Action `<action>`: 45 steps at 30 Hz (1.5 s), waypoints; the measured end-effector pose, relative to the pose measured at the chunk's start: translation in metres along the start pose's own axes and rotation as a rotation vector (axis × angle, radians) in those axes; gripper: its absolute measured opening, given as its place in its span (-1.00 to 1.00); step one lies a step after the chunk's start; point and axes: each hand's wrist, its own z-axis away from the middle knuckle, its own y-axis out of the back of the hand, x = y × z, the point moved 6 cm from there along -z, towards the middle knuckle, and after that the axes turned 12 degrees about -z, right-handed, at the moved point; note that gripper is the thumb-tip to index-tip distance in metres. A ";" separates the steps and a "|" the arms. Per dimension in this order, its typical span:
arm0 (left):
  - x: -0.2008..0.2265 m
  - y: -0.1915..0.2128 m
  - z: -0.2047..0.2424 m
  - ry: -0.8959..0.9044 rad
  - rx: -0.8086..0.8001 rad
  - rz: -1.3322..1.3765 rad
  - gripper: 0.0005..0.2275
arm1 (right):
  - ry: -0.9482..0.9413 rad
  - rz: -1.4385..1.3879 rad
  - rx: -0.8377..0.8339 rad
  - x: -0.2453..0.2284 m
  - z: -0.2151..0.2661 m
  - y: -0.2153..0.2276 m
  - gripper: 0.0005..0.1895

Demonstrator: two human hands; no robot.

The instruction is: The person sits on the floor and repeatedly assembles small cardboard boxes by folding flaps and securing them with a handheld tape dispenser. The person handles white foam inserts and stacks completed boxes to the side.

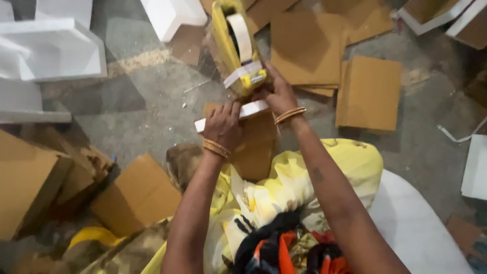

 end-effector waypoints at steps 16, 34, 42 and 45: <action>0.049 0.018 0.045 -0.296 0.177 -0.078 -0.80 | 0.037 0.449 0.012 0.159 0.030 0.108 -0.25; 0.010 0.001 0.014 -0.054 -0.227 0.152 -0.75 | 0.249 1.150 -0.126 -0.044 0.092 0.070 -0.54; 0.011 -0.007 0.017 -0.020 -0.212 0.289 -0.72 | 0.305 0.574 -0.093 -0.070 0.008 0.054 -0.71; 0.008 -0.002 0.014 -0.025 -0.225 0.278 -0.69 | -0.119 0.330 -0.186 -0.052 -0.037 0.016 -0.75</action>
